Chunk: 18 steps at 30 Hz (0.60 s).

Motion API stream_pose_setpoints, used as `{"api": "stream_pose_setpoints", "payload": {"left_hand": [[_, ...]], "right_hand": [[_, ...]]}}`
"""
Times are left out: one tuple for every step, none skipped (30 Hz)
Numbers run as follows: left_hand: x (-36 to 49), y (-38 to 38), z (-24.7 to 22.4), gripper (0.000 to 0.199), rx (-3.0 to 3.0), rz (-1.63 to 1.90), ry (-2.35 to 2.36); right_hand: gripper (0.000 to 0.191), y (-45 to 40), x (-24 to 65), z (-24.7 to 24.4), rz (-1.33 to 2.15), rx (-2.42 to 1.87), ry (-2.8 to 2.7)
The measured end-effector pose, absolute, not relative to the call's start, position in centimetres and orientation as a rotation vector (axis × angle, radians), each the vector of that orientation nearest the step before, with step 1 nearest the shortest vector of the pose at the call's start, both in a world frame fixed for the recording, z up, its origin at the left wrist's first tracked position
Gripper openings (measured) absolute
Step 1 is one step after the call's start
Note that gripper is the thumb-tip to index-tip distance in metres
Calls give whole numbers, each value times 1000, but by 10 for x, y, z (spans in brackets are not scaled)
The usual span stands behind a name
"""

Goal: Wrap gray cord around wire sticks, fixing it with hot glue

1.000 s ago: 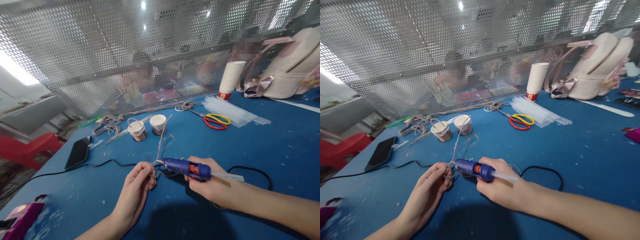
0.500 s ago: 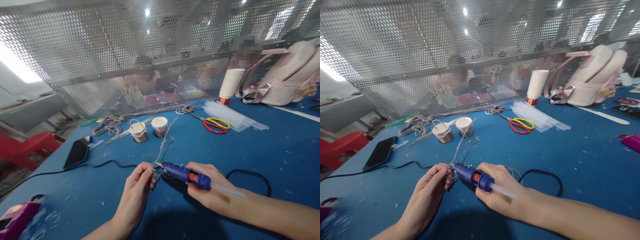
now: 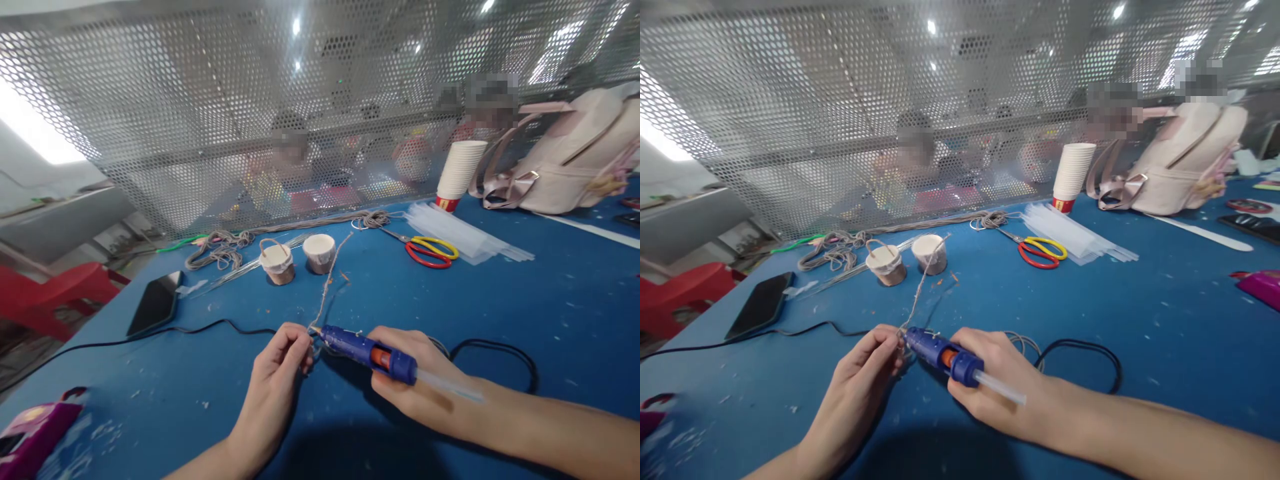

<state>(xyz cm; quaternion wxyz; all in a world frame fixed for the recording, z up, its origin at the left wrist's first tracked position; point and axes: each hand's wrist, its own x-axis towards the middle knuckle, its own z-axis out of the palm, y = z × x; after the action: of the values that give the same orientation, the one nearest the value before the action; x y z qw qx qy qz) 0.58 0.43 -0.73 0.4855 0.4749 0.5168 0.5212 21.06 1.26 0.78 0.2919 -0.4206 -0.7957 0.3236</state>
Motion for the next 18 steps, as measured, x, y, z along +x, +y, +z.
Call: {"api": "stream_pose_setpoints", "payload": {"left_hand": [[6, 4, -8, 24, 1156, 1267, 1259], [6, 5, -8, 24, 1157, 1267, 1259], [6, 5, -8, 24, 1158, 1268, 1258], [6, 5, -8, 24, 1160, 1270, 1257], [6, 5, -8, 24, 1162, 1271, 1256], [6, 5, -7, 24, 1165, 1272, 1254], [6, 5, -7, 24, 1168, 1270, 1253], [6, 5, -7, 24, 1172, 1263, 1251], [5, 5, -7, 24, 1176, 1256, 1249], [5, 5, -7, 23, 1178, 1251, 1247], [5, 5, -7, 22, 1179, 1247, 1245], [5, 5, -8, 21, 1179, 1246, 1243], [5, 5, -8, 21, 1178, 1248, 1243], [6, 4, -8, 21, 1177, 1252, 1244], [6, 4, -8, 20, 1176, 1254, 1246], [6, 4, -8, 20, 1174, 1256, 1250], [6, 4, -8, 20, 1172, 1256, 1253], [6, 4, -7, 20, 1170, 1258, 1256]], "right_hand": [[10, 12, 211, 9, 870, -1120, -2134], [10, 12, 211, 9, 875, -1119, -2148], [10, 12, 211, 9, 877, -1116, -2160], [9, 13, 212, 9, 868, -1117, -2161], [9, 13, 212, 8, 851, -1124, -2152], [8, 14, 212, 8, 835, -1132, -2140], [7, 14, 212, 7, 824, -1139, -2131], [7, 14, 212, 6, 820, -1143, -2127], [7, 14, 212, 6, 824, -1145, -2128], [7, 14, 212, 6, 834, -1139, -2135], [7, 13, 211, 6, 848, -1128, -2150], [7, 13, 211, 7, 858, -1123, -2161], [7, 13, 211, 7, 861, -1119, -2168], [7, 13, 211, 7, 859, -1117, -2169], [6, 13, 211, 7, 848, -1118, -2163], [5, 13, 212, 7, 834, -1122, -2153], [4, 13, 212, 7, 822, -1127, -2146], [4, 12, 212, 8, 810, -1135, -2138]]}}
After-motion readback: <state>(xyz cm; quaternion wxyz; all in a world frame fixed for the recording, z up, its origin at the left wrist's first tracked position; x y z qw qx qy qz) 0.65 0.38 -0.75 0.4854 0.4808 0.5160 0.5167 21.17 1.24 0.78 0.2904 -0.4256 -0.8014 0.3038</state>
